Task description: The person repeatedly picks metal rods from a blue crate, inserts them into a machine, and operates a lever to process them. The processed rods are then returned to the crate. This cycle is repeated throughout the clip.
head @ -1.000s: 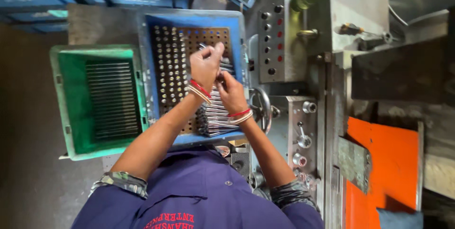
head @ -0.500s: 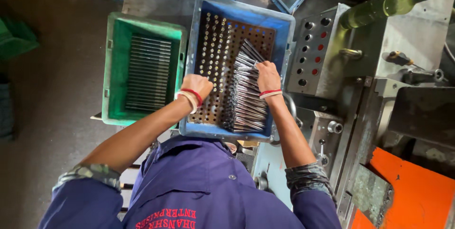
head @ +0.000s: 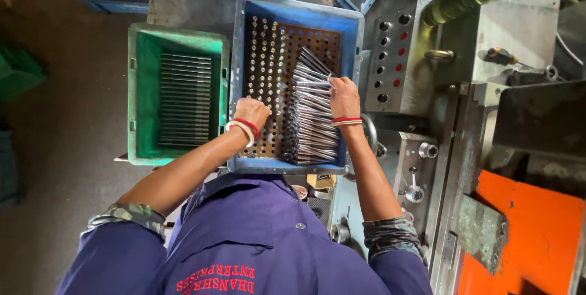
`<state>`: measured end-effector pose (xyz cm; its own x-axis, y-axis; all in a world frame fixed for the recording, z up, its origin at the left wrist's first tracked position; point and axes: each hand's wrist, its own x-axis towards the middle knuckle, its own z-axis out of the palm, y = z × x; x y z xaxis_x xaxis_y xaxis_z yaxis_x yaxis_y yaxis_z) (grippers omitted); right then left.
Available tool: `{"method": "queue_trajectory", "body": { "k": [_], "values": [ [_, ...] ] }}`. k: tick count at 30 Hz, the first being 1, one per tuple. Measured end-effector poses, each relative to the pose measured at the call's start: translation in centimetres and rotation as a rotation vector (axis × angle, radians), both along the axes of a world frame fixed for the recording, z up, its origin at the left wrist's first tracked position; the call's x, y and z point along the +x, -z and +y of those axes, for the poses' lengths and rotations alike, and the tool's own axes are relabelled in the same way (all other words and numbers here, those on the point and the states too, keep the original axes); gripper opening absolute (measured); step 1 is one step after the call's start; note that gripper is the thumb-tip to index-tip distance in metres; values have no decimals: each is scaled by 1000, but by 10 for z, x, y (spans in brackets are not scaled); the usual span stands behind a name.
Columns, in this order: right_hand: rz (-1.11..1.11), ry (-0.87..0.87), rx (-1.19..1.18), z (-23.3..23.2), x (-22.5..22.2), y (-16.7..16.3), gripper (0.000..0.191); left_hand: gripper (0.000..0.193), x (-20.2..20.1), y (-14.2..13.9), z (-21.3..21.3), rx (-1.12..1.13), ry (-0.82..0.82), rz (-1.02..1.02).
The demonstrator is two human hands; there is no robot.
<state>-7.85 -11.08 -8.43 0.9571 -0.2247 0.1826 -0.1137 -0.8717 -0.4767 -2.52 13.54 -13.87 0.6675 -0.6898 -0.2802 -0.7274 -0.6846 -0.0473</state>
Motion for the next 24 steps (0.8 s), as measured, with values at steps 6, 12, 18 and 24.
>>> {"method": "queue_trajectory", "body": {
  "k": [6, 12, 18, 24],
  "values": [
    [-73, -77, 134, 38, -20, -3, 20, 19, 3, -5, 10, -161, -6, 16],
    [-32, -298, 178, 108, -14, 0, 13, 31, 52, -57, 12, -344, -252, 106],
    [154, -489, -6, 172, 6, 18, 8, 59, 84, -70, 46, -906, -635, 696],
    [220, -479, -205, 194, 19, 24, 7, 23, 76, -36, 75, -1435, -904, 1404]
  ]
}}
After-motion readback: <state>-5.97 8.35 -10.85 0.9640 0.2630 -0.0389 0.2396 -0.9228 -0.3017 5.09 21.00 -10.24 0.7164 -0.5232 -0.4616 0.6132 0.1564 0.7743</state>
